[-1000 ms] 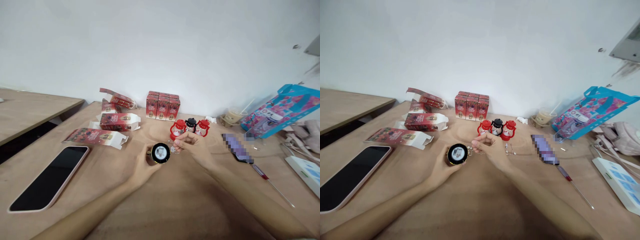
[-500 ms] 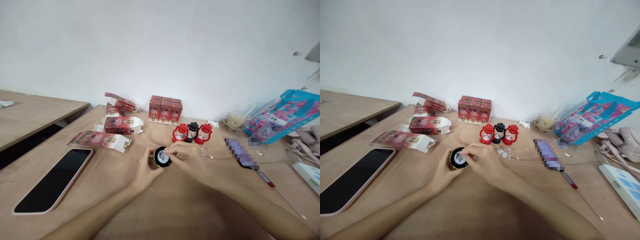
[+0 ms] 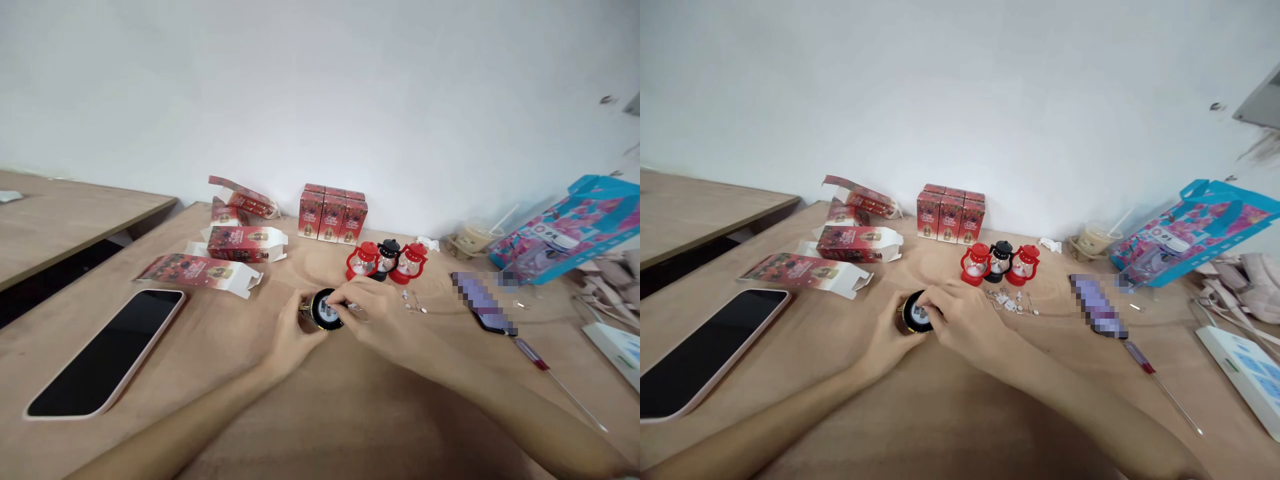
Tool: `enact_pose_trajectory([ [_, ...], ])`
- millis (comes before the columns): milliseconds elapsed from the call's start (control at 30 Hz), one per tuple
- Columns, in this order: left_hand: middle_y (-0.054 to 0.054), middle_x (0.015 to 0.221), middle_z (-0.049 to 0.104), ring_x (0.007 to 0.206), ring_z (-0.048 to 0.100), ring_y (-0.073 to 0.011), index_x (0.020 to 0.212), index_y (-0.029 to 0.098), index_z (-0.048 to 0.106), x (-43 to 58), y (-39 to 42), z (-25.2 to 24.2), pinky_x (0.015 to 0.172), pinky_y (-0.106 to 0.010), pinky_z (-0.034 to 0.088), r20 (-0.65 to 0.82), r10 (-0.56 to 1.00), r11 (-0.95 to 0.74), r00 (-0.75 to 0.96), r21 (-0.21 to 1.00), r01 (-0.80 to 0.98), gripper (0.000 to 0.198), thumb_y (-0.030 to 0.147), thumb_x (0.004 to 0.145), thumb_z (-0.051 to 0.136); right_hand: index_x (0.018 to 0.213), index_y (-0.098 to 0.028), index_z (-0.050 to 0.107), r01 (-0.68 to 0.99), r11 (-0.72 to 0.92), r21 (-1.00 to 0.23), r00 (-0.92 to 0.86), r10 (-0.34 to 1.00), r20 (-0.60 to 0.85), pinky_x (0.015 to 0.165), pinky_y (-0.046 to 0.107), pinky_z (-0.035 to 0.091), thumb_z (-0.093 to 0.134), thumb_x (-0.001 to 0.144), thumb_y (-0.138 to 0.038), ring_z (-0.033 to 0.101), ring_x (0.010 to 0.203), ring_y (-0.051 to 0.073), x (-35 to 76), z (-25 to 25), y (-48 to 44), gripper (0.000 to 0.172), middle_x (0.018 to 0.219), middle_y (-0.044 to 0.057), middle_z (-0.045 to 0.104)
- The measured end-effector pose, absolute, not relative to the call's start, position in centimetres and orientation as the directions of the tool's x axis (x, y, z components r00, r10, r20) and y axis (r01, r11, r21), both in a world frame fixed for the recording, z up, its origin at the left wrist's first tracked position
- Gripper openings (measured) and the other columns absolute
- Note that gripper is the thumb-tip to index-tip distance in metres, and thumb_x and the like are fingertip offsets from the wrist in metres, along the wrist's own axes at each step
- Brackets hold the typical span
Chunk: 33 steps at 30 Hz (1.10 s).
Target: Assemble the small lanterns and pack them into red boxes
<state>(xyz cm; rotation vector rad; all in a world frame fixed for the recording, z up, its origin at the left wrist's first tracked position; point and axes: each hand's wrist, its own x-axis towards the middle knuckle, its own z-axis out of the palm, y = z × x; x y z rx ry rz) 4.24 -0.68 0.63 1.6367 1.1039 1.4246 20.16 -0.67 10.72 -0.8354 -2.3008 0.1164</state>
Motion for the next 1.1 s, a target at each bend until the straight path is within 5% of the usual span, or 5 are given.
enact_pose_trajectory([
  [167,-0.003,0.097,0.064,0.090,0.061,-0.0206,0.098,0.020,0.053,4.2,-0.6,0.6,0.078,-0.032,0.049,0.404,0.914,-0.402,0.025,0.896,0.190,0.040,0.017,0.062,0.068,0.079,-0.021,0.064,0.531,0.803,-0.271,-0.576,0.577,0.579,0.065,0.025,0.048,0.050,0.084,-0.010,0.062,0.070,0.015,20.3,10.3,-0.7,0.018,0.077,0.003,0.069],
  [433,-0.004,0.097,0.064,0.093,0.061,-0.0217,0.098,0.020,0.052,4.0,-0.4,0.7,0.082,-0.034,0.048,0.409,0.912,-0.398,-0.025,0.898,0.189,0.041,0.022,0.062,0.070,0.082,-0.022,0.066,0.493,0.657,-0.571,-0.325,0.748,0.579,0.067,0.028,0.051,0.057,0.082,-0.020,0.065,0.068,0.015,20.8,10.8,-0.1,0.009,0.078,0.003,0.071],
  [567,-0.004,0.097,0.063,0.095,0.060,-0.0218,0.096,0.020,0.051,2.8,0.7,0.7,0.085,-0.036,0.047,0.476,0.874,-0.439,-0.096,0.859,0.265,0.041,0.026,0.062,0.073,0.081,-0.020,0.065,0.546,0.558,-0.625,-0.240,0.819,0.522,0.065,0.027,0.050,0.057,0.082,-0.020,0.064,0.066,0.015,21.7,8.8,1.9,0.008,0.076,0.003,0.070],
  [800,-0.002,0.086,0.061,0.086,0.060,-0.0203,0.088,0.020,0.049,1.6,2.0,1.3,0.079,-0.034,0.048,0.458,0.862,-0.388,-0.219,0.873,0.297,0.040,0.037,0.062,0.073,0.089,-0.016,0.070,0.768,0.568,-0.296,-0.535,0.823,0.190,0.076,0.029,0.044,0.054,0.082,-0.006,0.061,0.086,0.019,22.5,4.2,5.3,0.020,0.088,0.008,0.070],
  [1100,-0.002,0.088,0.061,0.086,0.060,-0.0204,0.090,0.020,0.049,1.9,1.6,1.4,0.078,-0.034,0.049,0.457,0.877,-0.395,-0.145,0.860,0.323,0.038,0.036,0.064,0.072,0.077,-0.013,0.071,0.792,0.606,-0.070,-0.598,0.794,0.112,0.076,0.032,0.040,0.060,0.083,-0.016,0.056,0.089,0.024,21.1,4.7,6.0,0.013,0.085,0.013,0.065],
])
